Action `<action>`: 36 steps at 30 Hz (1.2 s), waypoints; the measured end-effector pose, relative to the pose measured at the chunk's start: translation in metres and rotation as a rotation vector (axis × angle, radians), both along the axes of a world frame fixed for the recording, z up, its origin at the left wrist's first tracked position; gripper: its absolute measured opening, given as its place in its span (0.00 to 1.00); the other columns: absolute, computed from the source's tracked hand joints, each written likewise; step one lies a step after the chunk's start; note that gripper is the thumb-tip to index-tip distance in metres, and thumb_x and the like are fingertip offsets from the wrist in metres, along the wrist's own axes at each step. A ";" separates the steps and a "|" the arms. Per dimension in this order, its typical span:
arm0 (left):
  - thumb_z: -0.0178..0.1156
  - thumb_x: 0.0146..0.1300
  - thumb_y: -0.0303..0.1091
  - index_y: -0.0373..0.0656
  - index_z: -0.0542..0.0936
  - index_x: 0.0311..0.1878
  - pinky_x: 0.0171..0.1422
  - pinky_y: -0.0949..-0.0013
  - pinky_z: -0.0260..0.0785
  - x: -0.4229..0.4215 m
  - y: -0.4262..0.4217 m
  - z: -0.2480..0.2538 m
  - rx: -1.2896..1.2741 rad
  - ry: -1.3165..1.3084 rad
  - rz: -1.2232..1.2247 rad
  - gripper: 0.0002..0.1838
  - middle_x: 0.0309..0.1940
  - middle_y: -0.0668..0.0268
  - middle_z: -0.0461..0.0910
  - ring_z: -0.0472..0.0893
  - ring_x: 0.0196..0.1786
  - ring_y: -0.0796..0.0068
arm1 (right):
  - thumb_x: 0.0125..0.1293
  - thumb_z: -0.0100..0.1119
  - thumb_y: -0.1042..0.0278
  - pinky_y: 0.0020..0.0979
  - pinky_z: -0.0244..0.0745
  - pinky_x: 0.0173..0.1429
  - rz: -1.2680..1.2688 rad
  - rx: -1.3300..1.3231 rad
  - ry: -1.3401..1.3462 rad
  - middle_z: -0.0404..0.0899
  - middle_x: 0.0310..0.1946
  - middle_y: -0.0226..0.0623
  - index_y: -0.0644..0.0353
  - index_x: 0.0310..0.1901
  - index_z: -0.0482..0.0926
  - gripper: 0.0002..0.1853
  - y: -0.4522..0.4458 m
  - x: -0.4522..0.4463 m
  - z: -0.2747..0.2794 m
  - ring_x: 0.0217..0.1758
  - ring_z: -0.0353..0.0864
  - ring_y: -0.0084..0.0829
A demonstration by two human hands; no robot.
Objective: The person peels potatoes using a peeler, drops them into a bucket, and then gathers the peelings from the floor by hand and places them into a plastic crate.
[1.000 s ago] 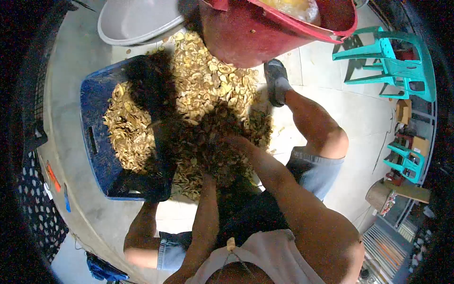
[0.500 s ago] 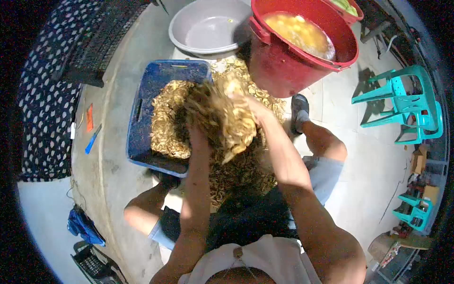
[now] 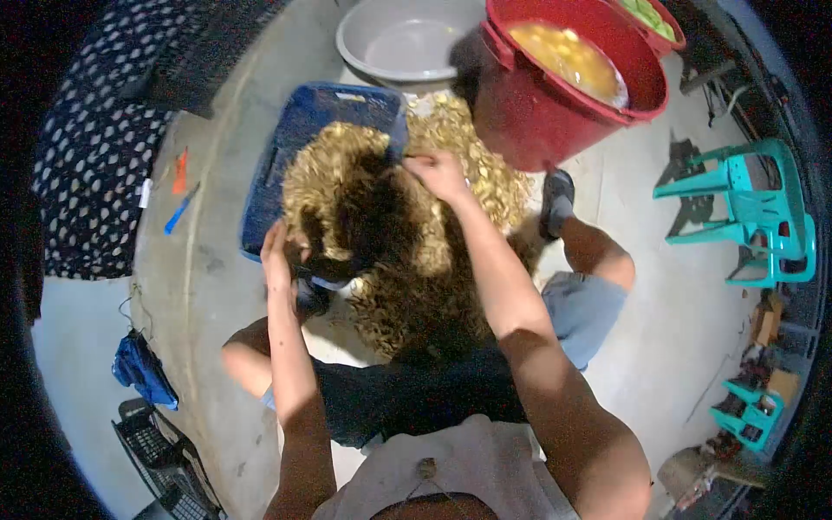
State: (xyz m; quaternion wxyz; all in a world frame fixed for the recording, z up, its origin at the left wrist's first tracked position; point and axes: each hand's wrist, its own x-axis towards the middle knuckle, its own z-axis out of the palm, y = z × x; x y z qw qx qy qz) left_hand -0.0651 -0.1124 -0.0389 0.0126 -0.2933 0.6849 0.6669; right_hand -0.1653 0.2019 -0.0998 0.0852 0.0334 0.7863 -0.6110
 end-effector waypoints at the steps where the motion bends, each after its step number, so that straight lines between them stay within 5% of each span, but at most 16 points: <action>1: 0.57 0.68 0.48 0.37 0.69 0.66 0.50 0.63 0.74 0.014 0.017 0.001 0.192 0.006 -0.043 0.30 0.55 0.58 0.78 0.81 0.52 0.67 | 0.60 0.66 0.57 0.31 0.72 0.56 -0.157 0.028 -0.044 0.84 0.46 0.41 0.60 0.48 0.84 0.19 0.024 0.025 -0.012 0.50 0.80 0.32; 2: 0.55 0.70 0.46 0.39 0.73 0.62 0.46 0.63 0.75 0.024 0.008 -0.050 0.556 -0.083 -0.150 0.24 0.49 0.61 0.81 0.83 0.46 0.68 | 0.61 0.65 0.57 0.29 0.76 0.44 -0.327 0.068 -0.242 0.84 0.40 0.41 0.60 0.48 0.84 0.18 0.053 0.048 -0.050 0.38 0.82 0.30; 5: 0.54 0.70 0.46 0.40 0.75 0.60 0.45 0.62 0.76 0.061 0.066 -0.099 0.540 -0.309 -0.449 0.23 0.50 0.60 0.81 0.83 0.41 0.67 | 0.65 0.59 0.60 0.32 0.71 0.28 -0.446 0.274 -0.569 0.80 0.29 0.40 0.69 0.54 0.76 0.22 0.172 0.158 -0.281 0.24 0.73 0.28; 8: 0.53 0.68 0.51 0.41 0.71 0.62 0.50 0.57 0.71 0.112 0.074 -0.207 0.066 -0.460 -0.832 0.27 0.54 0.59 0.75 0.76 0.48 0.64 | 0.66 0.59 0.57 0.37 0.72 0.41 -0.731 0.252 -0.804 0.76 0.45 0.46 0.67 0.63 0.65 0.30 0.149 0.204 -0.260 0.38 0.73 0.34; 10: 0.50 0.66 0.55 0.44 0.66 0.65 0.55 0.53 0.66 0.143 0.046 -0.277 -0.170 -0.690 -0.714 0.31 0.58 0.59 0.68 0.69 0.53 0.61 | 0.65 0.60 0.55 0.39 0.71 0.55 -0.807 0.265 -0.986 0.69 0.60 0.51 0.62 0.74 0.51 0.42 0.134 0.199 -0.237 0.56 0.73 0.39; 11: 0.49 0.65 0.58 0.45 0.64 0.66 0.57 0.51 0.63 0.158 0.029 -0.302 -0.220 -0.789 -0.561 0.33 0.60 0.58 0.65 0.66 0.56 0.60 | 0.64 0.62 0.52 0.40 0.65 0.64 -0.775 0.322 -0.868 0.62 0.67 0.51 0.56 0.76 0.47 0.45 0.153 0.216 -0.290 0.64 0.67 0.41; 16: 0.44 0.61 0.70 0.51 0.52 0.73 0.68 0.42 0.50 0.220 -0.020 -0.349 0.121 -0.996 0.418 0.44 0.71 0.58 0.48 0.49 0.70 0.54 | 0.59 0.65 0.46 0.44 0.69 0.58 -0.794 0.410 -0.978 0.63 0.65 0.49 0.55 0.74 0.50 0.48 0.192 0.220 -0.312 0.61 0.70 0.42; 18: 0.42 0.60 0.74 0.53 0.48 0.76 0.72 0.38 0.45 0.226 -0.025 -0.370 0.906 -0.295 1.666 0.49 0.75 0.57 0.42 0.42 0.75 0.52 | 0.57 0.66 0.44 0.46 0.70 0.55 -0.796 0.416 -1.038 0.64 0.64 0.49 0.54 0.74 0.51 0.49 0.205 0.221 -0.323 0.60 0.71 0.42; 19: 0.41 0.59 0.77 0.54 0.45 0.78 0.74 0.36 0.43 0.227 -0.022 -0.381 0.999 -0.161 1.817 0.51 0.78 0.57 0.38 0.38 0.78 0.51 | 0.56 0.66 0.43 0.47 0.71 0.54 -0.794 0.409 -1.068 0.64 0.64 0.49 0.54 0.74 0.52 0.49 0.210 0.221 -0.330 0.60 0.71 0.42; 21: 0.37 0.58 0.79 0.57 0.47 0.78 0.74 0.37 0.46 0.235 -0.025 -0.392 0.495 -1.113 0.348 0.51 0.76 0.56 0.46 0.47 0.77 0.51 | 0.54 0.67 0.40 0.48 0.72 0.51 -0.807 0.361 -1.124 0.64 0.63 0.48 0.53 0.73 0.53 0.51 0.210 0.232 -0.347 0.58 0.72 0.43; 23: 0.37 0.59 0.78 0.56 0.50 0.77 0.72 0.40 0.53 0.272 -0.009 -0.459 0.800 -1.044 0.433 0.49 0.74 0.56 0.51 0.53 0.75 0.53 | 0.52 0.69 0.38 0.50 0.74 0.49 -0.876 0.282 -1.154 0.65 0.62 0.48 0.52 0.73 0.54 0.52 0.194 0.250 -0.361 0.57 0.73 0.43; 27: 0.40 0.59 0.75 0.53 0.51 0.76 0.72 0.42 0.53 0.227 0.075 -0.433 0.791 -0.999 0.376 0.49 0.73 0.56 0.53 0.55 0.73 0.53 | 0.54 0.70 0.42 0.50 0.73 0.51 -1.247 -0.110 -0.949 0.73 0.55 0.43 0.47 0.75 0.49 0.52 0.117 0.266 -0.353 0.55 0.75 0.37; 29: 0.42 0.59 0.74 0.52 0.51 0.76 0.72 0.42 0.54 0.205 0.107 -0.420 0.760 -0.913 0.407 0.48 0.73 0.55 0.54 0.56 0.73 0.53 | 0.57 0.66 0.41 0.45 0.70 0.58 -0.668 0.087 -0.976 0.72 0.60 0.41 0.50 0.71 0.60 0.44 0.133 0.308 -0.417 0.59 0.73 0.39; 31: 0.43 0.60 0.73 0.50 0.52 0.76 0.71 0.43 0.54 0.191 0.129 -0.409 0.738 -0.836 0.430 0.48 0.72 0.55 0.55 0.57 0.72 0.53 | 0.62 0.58 0.37 0.40 0.65 0.64 -0.693 -0.569 -0.942 0.69 0.65 0.38 0.55 0.66 0.69 0.38 0.112 0.269 -0.358 0.65 0.67 0.38; 33: 0.45 0.60 0.71 0.49 0.52 0.75 0.71 0.44 0.55 0.177 0.144 -0.401 0.744 -0.792 0.410 0.48 0.72 0.55 0.56 0.59 0.71 0.53 | 0.63 0.56 0.36 0.39 0.63 0.67 -0.558 -0.447 -1.028 0.67 0.67 0.37 0.55 0.68 0.67 0.38 0.104 0.244 -0.319 0.67 0.65 0.37; 36: 0.47 0.60 0.69 0.47 0.53 0.75 0.71 0.45 0.56 0.163 0.151 -0.387 0.731 -0.770 0.363 0.48 0.71 0.54 0.58 0.60 0.70 0.53 | 0.66 0.54 0.38 0.36 0.62 0.69 -0.432 -0.505 -0.978 0.65 0.67 0.35 0.54 0.69 0.66 0.37 0.101 0.268 -0.362 0.68 0.63 0.33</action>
